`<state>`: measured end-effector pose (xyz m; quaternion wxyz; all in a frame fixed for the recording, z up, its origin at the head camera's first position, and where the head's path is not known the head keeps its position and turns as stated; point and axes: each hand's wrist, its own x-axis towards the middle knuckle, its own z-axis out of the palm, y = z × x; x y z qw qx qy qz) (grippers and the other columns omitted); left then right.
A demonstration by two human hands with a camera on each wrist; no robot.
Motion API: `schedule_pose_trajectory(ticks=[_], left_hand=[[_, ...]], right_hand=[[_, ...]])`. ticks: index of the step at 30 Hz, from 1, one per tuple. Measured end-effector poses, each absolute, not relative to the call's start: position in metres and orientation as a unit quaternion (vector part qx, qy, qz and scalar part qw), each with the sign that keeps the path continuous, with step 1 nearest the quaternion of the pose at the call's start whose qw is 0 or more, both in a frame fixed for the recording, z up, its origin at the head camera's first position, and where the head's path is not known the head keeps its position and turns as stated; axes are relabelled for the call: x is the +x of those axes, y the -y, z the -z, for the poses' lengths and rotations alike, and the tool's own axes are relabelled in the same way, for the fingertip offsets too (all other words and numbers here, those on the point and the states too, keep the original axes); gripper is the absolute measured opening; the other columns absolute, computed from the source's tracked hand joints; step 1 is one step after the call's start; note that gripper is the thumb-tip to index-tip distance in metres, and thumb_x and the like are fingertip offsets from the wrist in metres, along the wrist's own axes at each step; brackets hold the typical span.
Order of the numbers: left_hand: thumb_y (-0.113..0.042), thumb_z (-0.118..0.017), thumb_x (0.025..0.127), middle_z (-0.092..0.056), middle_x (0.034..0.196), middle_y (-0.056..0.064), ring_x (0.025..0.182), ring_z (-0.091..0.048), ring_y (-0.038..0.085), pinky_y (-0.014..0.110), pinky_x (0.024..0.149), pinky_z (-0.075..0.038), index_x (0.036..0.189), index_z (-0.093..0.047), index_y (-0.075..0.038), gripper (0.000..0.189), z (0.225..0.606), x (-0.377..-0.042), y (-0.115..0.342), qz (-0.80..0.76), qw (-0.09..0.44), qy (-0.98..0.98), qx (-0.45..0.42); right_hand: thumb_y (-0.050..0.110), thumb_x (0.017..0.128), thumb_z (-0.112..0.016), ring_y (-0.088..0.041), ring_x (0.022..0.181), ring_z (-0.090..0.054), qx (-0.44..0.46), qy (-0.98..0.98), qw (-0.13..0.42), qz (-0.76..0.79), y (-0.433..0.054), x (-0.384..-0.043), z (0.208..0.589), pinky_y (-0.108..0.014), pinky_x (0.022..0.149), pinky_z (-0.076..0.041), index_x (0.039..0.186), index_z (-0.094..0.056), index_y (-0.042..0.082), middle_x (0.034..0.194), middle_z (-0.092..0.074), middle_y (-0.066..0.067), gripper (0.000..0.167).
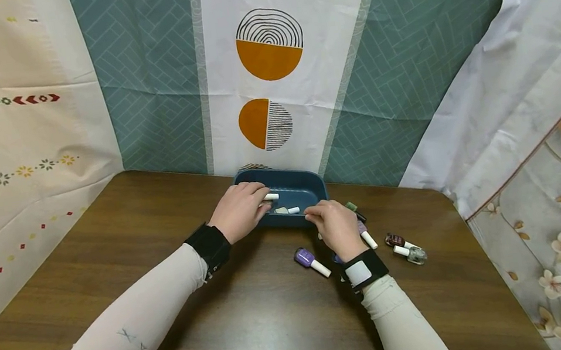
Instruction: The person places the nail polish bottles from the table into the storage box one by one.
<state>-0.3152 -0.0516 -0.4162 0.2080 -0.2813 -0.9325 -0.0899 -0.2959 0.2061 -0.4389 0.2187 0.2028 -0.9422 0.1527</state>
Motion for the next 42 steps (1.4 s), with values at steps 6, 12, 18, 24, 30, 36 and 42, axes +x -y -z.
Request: schedule_pose_trajectory(ticks=[6, 12, 18, 24, 30, 36, 42], left_hand=[[-0.029, -0.074, 0.099, -0.069, 0.131, 0.011, 0.122, -0.061, 0.031, 0.047, 0.108, -0.046, 0.132, -0.069, -0.005, 0.041, 0.422, -0.307, 0.060, 0.076, 0.240, 0.926, -0.281], [-0.028, -0.079, 0.095, -0.071, 0.123, 0.011, 0.116, -0.064, 0.031, 0.046, 0.108, -0.047, 0.126, -0.071, -0.005, 0.039, 0.427, -0.299, 0.064, 0.075, 0.272, 0.915, -0.288], [-0.023, -0.082, 0.093, -0.073, 0.120, 0.010, 0.114, -0.066, 0.031, 0.046, 0.107, -0.048, 0.124, -0.073, -0.004, 0.038, 0.432, -0.294, 0.067, 0.089, 0.296, 0.907, -0.287], [-0.020, -0.081, 0.093, -0.073, 0.116, 0.010, 0.109, -0.067, 0.031, 0.045, 0.104, -0.050, 0.121, -0.074, -0.006, 0.032, 0.435, -0.290, 0.068, 0.093, 0.295, 0.909, -0.278], [-0.019, -0.082, 0.093, -0.074, 0.112, 0.010, 0.106, -0.068, 0.029, 0.044, 0.101, -0.052, 0.119, -0.076, -0.006, 0.030, 0.437, -0.288, 0.067, 0.091, 0.291, 0.913, -0.270], [-0.019, -0.080, 0.094, -0.075, 0.106, 0.008, 0.098, -0.068, 0.027, 0.041, 0.095, -0.054, 0.114, -0.077, -0.008, 0.023, 0.440, -0.287, 0.067, 0.085, 0.292, 0.916, -0.263], [-0.016, -0.078, 0.095, -0.075, 0.099, 0.006, 0.090, -0.067, 0.025, 0.040, 0.088, -0.055, 0.107, -0.077, -0.009, 0.014, 0.442, -0.288, 0.067, 0.083, 0.296, 0.916, -0.259]], right_hand=[[0.025, 0.097, -0.075, -0.020, 0.093, -0.070, 0.206, 0.940, 0.223, -0.154, -0.206, -0.296, 0.439, -0.041, 0.070, -0.056, 0.107, -0.084, 0.020, 0.096, -0.075, 0.004, 0.014], [0.025, 0.097, -0.075, -0.020, 0.092, -0.070, 0.202, 0.942, 0.221, -0.150, -0.207, -0.297, 0.440, -0.041, 0.070, -0.056, 0.107, -0.084, 0.020, 0.096, -0.075, 0.004, 0.014], [0.024, 0.097, -0.076, -0.020, 0.092, -0.070, 0.201, 0.942, 0.222, -0.152, -0.207, -0.296, 0.440, -0.041, 0.069, -0.056, 0.107, -0.084, 0.020, 0.096, -0.076, 0.004, 0.014], [0.024, 0.097, -0.076, -0.019, 0.092, -0.070, 0.200, 0.942, 0.221, -0.151, -0.207, -0.296, 0.441, -0.041, 0.070, -0.056, 0.107, -0.084, 0.020, 0.096, -0.075, 0.005, 0.014], [0.024, 0.096, -0.076, -0.020, 0.091, -0.071, 0.200, 0.943, 0.220, -0.150, -0.205, -0.296, 0.440, -0.042, 0.070, -0.056, 0.108, -0.084, 0.019, 0.095, -0.076, 0.003, 0.014], [0.025, 0.096, -0.076, -0.020, 0.092, -0.071, 0.200, 0.943, 0.220, -0.151, -0.205, -0.296, 0.441, -0.042, 0.070, -0.057, 0.108, -0.083, 0.020, 0.096, -0.076, 0.004, 0.015], [0.026, 0.097, -0.076, -0.020, 0.091, -0.070, 0.198, 0.944, 0.220, -0.148, -0.205, -0.295, 0.441, -0.043, 0.069, -0.056, 0.109, -0.083, 0.020, 0.094, -0.075, 0.004, 0.015]])
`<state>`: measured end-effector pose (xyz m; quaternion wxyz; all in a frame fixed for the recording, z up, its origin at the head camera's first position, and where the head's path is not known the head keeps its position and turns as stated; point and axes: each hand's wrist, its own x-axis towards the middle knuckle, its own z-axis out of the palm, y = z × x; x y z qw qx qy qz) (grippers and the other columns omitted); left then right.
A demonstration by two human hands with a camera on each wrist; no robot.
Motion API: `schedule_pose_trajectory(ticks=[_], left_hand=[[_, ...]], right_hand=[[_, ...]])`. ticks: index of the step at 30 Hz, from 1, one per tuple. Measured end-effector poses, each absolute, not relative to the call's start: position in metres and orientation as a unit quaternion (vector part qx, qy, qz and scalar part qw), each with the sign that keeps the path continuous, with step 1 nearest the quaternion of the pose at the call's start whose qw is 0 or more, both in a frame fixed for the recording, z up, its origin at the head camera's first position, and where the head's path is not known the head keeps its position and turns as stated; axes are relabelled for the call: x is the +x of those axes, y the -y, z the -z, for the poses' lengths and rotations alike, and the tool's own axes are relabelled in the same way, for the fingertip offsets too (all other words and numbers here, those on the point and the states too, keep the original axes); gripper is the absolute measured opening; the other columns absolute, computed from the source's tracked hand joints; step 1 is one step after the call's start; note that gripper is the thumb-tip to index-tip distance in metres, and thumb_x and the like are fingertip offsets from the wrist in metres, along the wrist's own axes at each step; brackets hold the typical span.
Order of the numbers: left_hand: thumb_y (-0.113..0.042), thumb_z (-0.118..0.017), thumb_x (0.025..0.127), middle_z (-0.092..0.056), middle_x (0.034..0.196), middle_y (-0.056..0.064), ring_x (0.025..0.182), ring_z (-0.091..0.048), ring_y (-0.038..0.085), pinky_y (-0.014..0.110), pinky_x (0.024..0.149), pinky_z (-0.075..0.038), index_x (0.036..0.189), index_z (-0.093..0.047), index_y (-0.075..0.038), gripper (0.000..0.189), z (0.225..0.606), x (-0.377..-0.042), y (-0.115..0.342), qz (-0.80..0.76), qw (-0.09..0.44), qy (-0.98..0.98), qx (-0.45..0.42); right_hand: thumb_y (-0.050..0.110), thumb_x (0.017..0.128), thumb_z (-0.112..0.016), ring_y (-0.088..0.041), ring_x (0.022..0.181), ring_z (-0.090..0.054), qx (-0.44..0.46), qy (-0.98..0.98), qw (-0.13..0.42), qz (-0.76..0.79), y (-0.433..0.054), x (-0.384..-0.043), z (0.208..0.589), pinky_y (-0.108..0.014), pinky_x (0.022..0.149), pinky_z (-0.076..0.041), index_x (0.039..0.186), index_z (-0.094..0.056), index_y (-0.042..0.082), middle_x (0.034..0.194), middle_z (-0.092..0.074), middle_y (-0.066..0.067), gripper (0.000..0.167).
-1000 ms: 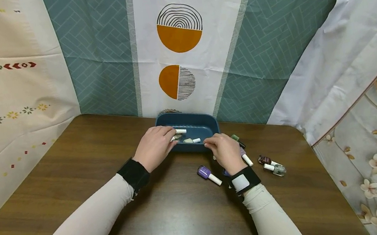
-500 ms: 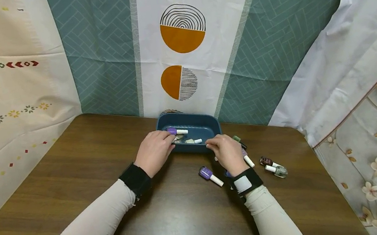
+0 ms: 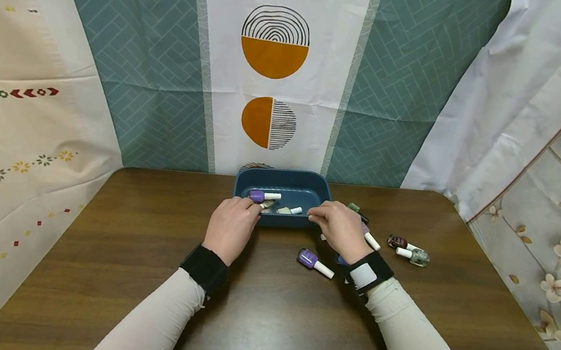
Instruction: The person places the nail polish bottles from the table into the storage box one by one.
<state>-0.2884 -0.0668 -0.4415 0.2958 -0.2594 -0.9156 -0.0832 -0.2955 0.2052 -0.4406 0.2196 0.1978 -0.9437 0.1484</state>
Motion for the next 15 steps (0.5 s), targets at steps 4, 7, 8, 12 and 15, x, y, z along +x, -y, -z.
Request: schedule_pose_trajectory(ticks=[4, 7, 8, 12, 15], left_hand=[[-0.014, -0.078, 0.095, -0.075, 0.098, 0.006, 0.087, -0.066, 0.023, 0.038, 0.083, -0.056, 0.106, -0.077, -0.008, 0.012, 0.4423, -0.2903, 0.0649, 0.084, 0.296, 0.914, -0.263], [-0.010, -0.078, 0.095, -0.075, 0.098, 0.006, 0.085, -0.065, 0.023, 0.037, 0.079, -0.057, 0.106, -0.077, -0.008, 0.012, 0.4419, -0.2919, 0.0637, 0.079, 0.299, 0.913, -0.267], [-0.009, -0.078, 0.094, -0.075, 0.098, 0.006, 0.084, -0.065, 0.023, 0.036, 0.078, -0.057, 0.106, -0.077, -0.008, 0.012, 0.4416, -0.2923, 0.0634, 0.076, 0.300, 0.912, -0.268], [-0.006, -0.077, 0.094, -0.075, 0.099, 0.006, 0.086, -0.066, 0.023, 0.037, 0.078, -0.058, 0.106, -0.078, -0.009, 0.012, 0.4405, -0.2936, 0.0631, 0.073, 0.293, 0.916, -0.264], [-0.008, -0.076, 0.096, -0.076, 0.099, 0.005, 0.087, -0.067, 0.023, 0.037, 0.079, -0.059, 0.106, -0.079, -0.010, 0.011, 0.4403, -0.2943, 0.0629, 0.081, 0.281, 0.921, -0.258]], right_hand=[[0.026, 0.097, -0.075, -0.021, 0.091, -0.070, 0.193, 0.946, 0.215, -0.149, -0.2057, -0.2950, 0.4401, -0.043, 0.070, -0.056, 0.109, -0.083, 0.019, 0.094, -0.075, 0.003, 0.016], [0.026, 0.096, -0.076, -0.021, 0.090, -0.070, 0.192, 0.946, 0.217, -0.148, -0.2061, -0.2948, 0.4401, -0.042, 0.069, -0.056, 0.108, -0.083, 0.019, 0.094, -0.075, 0.003, 0.016], [0.026, 0.096, -0.076, -0.021, 0.090, -0.070, 0.192, 0.946, 0.217, -0.147, -0.2062, -0.2948, 0.4402, -0.042, 0.069, -0.056, 0.108, -0.083, 0.019, 0.094, -0.075, 0.003, 0.016], [0.025, 0.096, -0.076, -0.021, 0.089, -0.070, 0.197, 0.944, 0.219, -0.149, -0.2061, -0.2956, 0.4403, -0.041, 0.069, -0.056, 0.108, -0.083, 0.019, 0.094, -0.075, 0.003, 0.016], [0.025, 0.097, -0.076, -0.020, 0.089, -0.070, 0.202, 0.943, 0.217, -0.150, -0.2066, -0.2962, 0.4402, -0.041, 0.068, -0.056, 0.109, -0.083, 0.019, 0.094, -0.075, 0.003, 0.015]])
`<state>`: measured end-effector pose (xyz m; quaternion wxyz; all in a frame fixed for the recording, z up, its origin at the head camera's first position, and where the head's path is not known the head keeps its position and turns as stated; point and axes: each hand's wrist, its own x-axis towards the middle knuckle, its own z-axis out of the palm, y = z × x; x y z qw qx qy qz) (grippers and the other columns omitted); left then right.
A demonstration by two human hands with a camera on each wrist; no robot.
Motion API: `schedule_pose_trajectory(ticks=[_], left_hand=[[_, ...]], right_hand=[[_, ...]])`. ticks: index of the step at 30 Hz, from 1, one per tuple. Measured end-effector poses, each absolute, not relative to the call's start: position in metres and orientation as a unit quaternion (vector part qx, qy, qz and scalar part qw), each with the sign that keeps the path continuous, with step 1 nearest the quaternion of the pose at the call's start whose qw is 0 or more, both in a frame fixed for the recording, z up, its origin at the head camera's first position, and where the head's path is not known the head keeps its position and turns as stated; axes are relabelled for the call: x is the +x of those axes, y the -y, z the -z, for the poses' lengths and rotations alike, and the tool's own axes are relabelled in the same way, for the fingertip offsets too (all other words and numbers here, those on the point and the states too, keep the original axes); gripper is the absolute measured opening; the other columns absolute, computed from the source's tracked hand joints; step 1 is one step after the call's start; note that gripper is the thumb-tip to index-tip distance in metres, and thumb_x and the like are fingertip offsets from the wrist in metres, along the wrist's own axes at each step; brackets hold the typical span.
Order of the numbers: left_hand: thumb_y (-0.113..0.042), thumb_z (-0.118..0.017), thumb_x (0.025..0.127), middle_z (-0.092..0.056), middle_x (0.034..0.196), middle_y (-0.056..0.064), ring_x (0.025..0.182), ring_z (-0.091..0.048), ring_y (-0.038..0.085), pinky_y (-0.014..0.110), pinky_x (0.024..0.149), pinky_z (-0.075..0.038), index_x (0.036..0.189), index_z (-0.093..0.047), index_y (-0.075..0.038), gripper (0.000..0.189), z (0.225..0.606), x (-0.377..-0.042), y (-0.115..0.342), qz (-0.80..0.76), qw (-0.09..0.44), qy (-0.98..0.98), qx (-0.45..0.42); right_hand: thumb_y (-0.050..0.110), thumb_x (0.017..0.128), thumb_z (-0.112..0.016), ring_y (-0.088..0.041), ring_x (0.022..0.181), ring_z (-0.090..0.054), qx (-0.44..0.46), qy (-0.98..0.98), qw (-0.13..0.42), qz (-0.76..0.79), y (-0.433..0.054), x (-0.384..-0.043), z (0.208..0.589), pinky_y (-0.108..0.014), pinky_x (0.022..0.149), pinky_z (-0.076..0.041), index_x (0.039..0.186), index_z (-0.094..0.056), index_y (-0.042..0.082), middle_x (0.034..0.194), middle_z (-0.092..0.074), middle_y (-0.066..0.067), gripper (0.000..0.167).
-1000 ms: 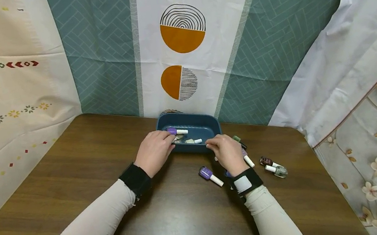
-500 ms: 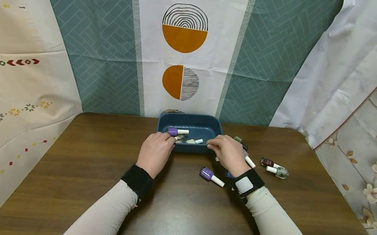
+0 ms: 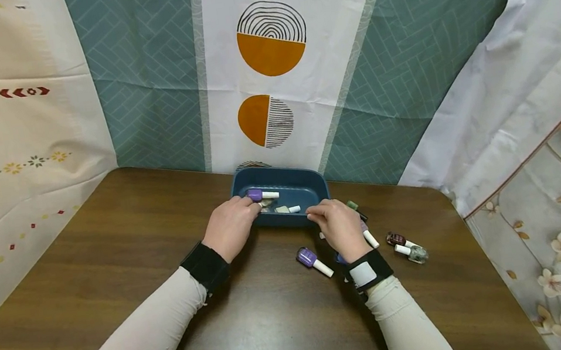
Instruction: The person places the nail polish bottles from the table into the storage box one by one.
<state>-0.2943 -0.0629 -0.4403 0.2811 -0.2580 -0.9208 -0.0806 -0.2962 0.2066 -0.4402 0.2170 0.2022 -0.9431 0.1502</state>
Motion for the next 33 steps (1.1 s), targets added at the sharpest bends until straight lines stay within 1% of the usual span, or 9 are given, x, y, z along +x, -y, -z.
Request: schedule_pose_trajectory(ticks=[7, 14, 22, 26, 33], left_hand=[[-0.001, -0.077, 0.092, -0.077, 0.099, 0.005, 0.089, -0.068, 0.022, 0.037, 0.082, -0.060, 0.108, -0.080, -0.010, 0.018, 0.439, -0.296, 0.062, 0.071, 0.270, 0.924, -0.263], [0.000, -0.077, 0.092, -0.078, 0.101, 0.005, 0.090, -0.069, 0.022, 0.037, 0.086, -0.059, 0.110, -0.080, -0.010, 0.021, 0.441, -0.299, 0.063, 0.063, 0.260, 0.925, -0.270], [-0.001, -0.075, 0.093, -0.077, 0.098, 0.005, 0.087, -0.068, 0.023, 0.039, 0.082, -0.060, 0.106, -0.080, -0.010, 0.017, 0.443, -0.300, 0.068, 0.069, 0.262, 0.922, -0.276], [-0.001, -0.076, 0.093, -0.077, 0.096, 0.004, 0.086, -0.068, 0.022, 0.038, 0.082, -0.059, 0.105, -0.080, -0.011, 0.016, 0.442, -0.300, 0.069, 0.071, 0.261, 0.923, -0.274], [0.000, -0.077, 0.091, -0.077, 0.094, 0.005, 0.085, -0.068, 0.023, 0.038, 0.083, -0.059, 0.103, -0.080, -0.011, 0.016, 0.442, -0.297, 0.067, 0.065, 0.260, 0.922, -0.281]], right_hand=[[0.024, 0.096, -0.076, -0.019, 0.091, -0.070, 0.199, 0.945, 0.214, -0.145, -0.207, -0.295, 0.439, -0.040, 0.067, -0.056, 0.108, -0.083, 0.021, 0.096, -0.075, 0.005, 0.015], [0.023, 0.096, -0.076, -0.019, 0.088, -0.069, 0.207, 0.943, 0.216, -0.147, -0.207, -0.294, 0.436, -0.039, 0.066, -0.056, 0.108, -0.083, 0.020, 0.095, -0.075, 0.005, 0.014], [0.025, 0.098, -0.074, -0.018, 0.090, -0.069, 0.202, 0.951, 0.187, -0.141, -0.205, -0.296, 0.433, -0.038, 0.068, -0.056, 0.109, -0.083, 0.020, 0.096, -0.075, 0.005, 0.015], [0.026, 0.099, -0.073, -0.019, 0.092, -0.069, 0.200, 0.954, 0.174, -0.139, -0.203, -0.297, 0.430, -0.039, 0.071, -0.057, 0.110, -0.082, 0.020, 0.099, -0.075, 0.004, 0.016], [0.027, 0.100, -0.072, -0.021, 0.099, -0.070, 0.192, 0.960, 0.149, -0.142, -0.204, -0.293, 0.429, -0.043, 0.079, -0.058, 0.112, -0.082, 0.019, 0.105, -0.076, 0.003, 0.018]])
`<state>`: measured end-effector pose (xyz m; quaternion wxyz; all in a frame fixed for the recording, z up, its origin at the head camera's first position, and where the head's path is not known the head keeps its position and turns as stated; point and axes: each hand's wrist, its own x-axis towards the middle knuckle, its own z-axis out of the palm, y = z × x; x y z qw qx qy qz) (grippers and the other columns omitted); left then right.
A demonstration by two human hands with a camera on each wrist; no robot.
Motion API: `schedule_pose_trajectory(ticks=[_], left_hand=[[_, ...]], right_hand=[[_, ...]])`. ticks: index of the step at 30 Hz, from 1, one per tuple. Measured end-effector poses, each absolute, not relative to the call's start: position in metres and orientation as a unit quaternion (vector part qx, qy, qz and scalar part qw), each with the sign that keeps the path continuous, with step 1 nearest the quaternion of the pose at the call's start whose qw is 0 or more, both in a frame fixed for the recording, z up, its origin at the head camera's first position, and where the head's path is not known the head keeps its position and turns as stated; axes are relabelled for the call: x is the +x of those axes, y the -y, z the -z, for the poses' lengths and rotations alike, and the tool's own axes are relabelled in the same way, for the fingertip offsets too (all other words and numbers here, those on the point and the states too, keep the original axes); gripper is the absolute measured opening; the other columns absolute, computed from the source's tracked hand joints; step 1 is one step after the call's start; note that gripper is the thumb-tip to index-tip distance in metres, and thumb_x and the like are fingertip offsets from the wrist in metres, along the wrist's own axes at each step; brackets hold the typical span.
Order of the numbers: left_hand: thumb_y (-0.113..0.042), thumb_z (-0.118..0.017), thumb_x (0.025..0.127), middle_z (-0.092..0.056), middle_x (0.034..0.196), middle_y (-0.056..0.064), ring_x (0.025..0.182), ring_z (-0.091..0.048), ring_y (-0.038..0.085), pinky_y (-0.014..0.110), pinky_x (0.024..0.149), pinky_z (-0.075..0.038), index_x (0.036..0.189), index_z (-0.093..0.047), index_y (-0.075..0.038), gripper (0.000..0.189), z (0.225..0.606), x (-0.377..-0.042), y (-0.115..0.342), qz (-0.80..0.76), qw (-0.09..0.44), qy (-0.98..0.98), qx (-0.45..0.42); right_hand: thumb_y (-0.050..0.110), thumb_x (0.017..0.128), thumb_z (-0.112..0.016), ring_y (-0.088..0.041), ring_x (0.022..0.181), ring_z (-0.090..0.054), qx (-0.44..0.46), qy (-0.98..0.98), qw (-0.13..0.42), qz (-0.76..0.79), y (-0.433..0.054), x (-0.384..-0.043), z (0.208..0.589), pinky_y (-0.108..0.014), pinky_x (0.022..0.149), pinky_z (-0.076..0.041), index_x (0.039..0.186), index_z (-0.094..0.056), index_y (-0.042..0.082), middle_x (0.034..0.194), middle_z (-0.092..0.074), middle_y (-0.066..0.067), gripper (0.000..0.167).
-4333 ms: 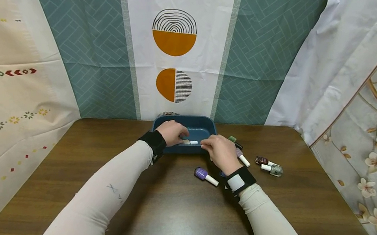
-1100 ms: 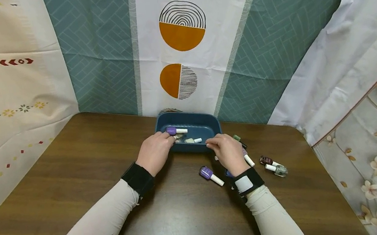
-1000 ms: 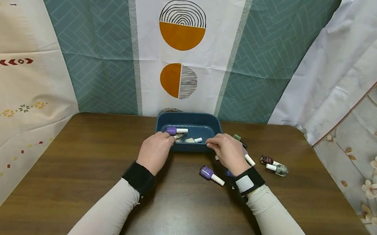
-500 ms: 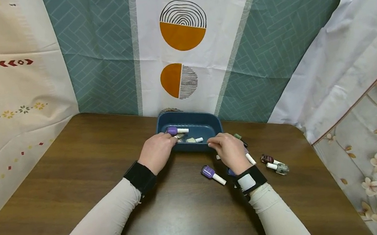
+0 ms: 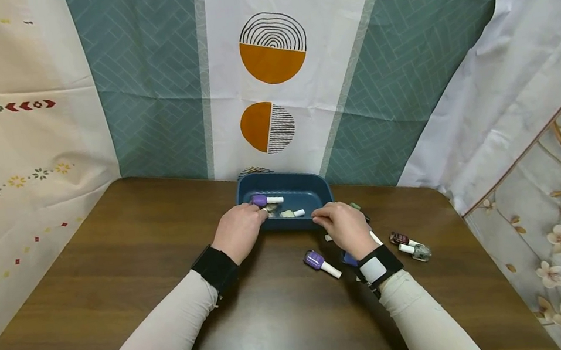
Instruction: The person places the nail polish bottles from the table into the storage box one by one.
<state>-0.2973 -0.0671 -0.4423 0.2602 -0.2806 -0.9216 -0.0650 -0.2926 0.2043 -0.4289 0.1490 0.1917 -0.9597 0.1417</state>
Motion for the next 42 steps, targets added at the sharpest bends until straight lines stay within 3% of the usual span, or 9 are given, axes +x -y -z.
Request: schedule_pose_trajectory(ticks=[6, 12, 23, 34, 42], left_hand=[[-0.001, -0.078, 0.091, -0.077, 0.096, 0.005, 0.086, -0.068, 0.023, 0.037, 0.085, -0.058, 0.107, -0.081, -0.011, 0.019, 0.443, -0.298, 0.064, 0.060, 0.251, 0.926, -0.276], [-0.002, -0.079, 0.091, -0.078, 0.098, 0.006, 0.087, -0.069, 0.023, 0.037, 0.087, -0.058, 0.108, -0.081, -0.011, 0.020, 0.443, -0.298, 0.064, 0.057, 0.245, 0.929, -0.273], [-0.001, -0.075, 0.093, -0.077, 0.093, 0.004, 0.085, -0.068, 0.023, 0.037, 0.082, -0.056, 0.104, -0.082, -0.013, 0.017, 0.442, -0.297, 0.066, 0.064, 0.264, 0.921, -0.279], [-0.001, -0.076, 0.092, -0.077, 0.095, 0.004, 0.086, -0.069, 0.024, 0.038, 0.083, -0.058, 0.106, -0.082, -0.015, 0.021, 0.444, -0.293, 0.065, 0.073, 0.252, 0.928, -0.265], [-0.001, -0.075, 0.093, -0.077, 0.096, 0.003, 0.086, -0.069, 0.024, 0.038, 0.082, -0.058, 0.106, -0.082, -0.015, 0.021, 0.442, -0.293, 0.065, 0.078, 0.254, 0.927, -0.264]], right_hand=[[0.031, 0.098, -0.074, -0.023, 0.107, -0.070, 0.201, 0.957, 0.154, -0.143, -0.208, -0.288, 0.432, -0.044, 0.081, -0.059, 0.122, -0.079, 0.018, 0.118, -0.075, 0.000, 0.028], [0.033, 0.095, -0.077, -0.028, 0.128, -0.062, 0.213, 0.951, 0.171, -0.143, -0.212, -0.283, 0.434, -0.050, 0.097, -0.056, 0.133, -0.072, 0.016, 0.136, -0.068, -0.004, 0.042], [0.036, 0.091, -0.080, -0.024, 0.128, -0.062, 0.232, 0.941, 0.208, -0.128, -0.225, -0.255, 0.434, -0.048, 0.094, -0.057, 0.141, -0.067, 0.018, 0.142, -0.064, -0.002, 0.055], [0.032, 0.085, -0.088, -0.027, 0.125, -0.064, 0.286, 0.925, 0.240, -0.073, -0.222, -0.229, 0.438, -0.050, 0.101, -0.054, 0.137, -0.069, 0.013, 0.136, -0.067, -0.007, 0.059], [0.034, 0.084, -0.088, -0.021, 0.110, -0.069, 0.304, 0.926, 0.215, -0.054, -0.215, -0.208, 0.444, -0.042, 0.087, -0.059, 0.130, -0.073, 0.013, 0.121, -0.073, -0.003, 0.053]])
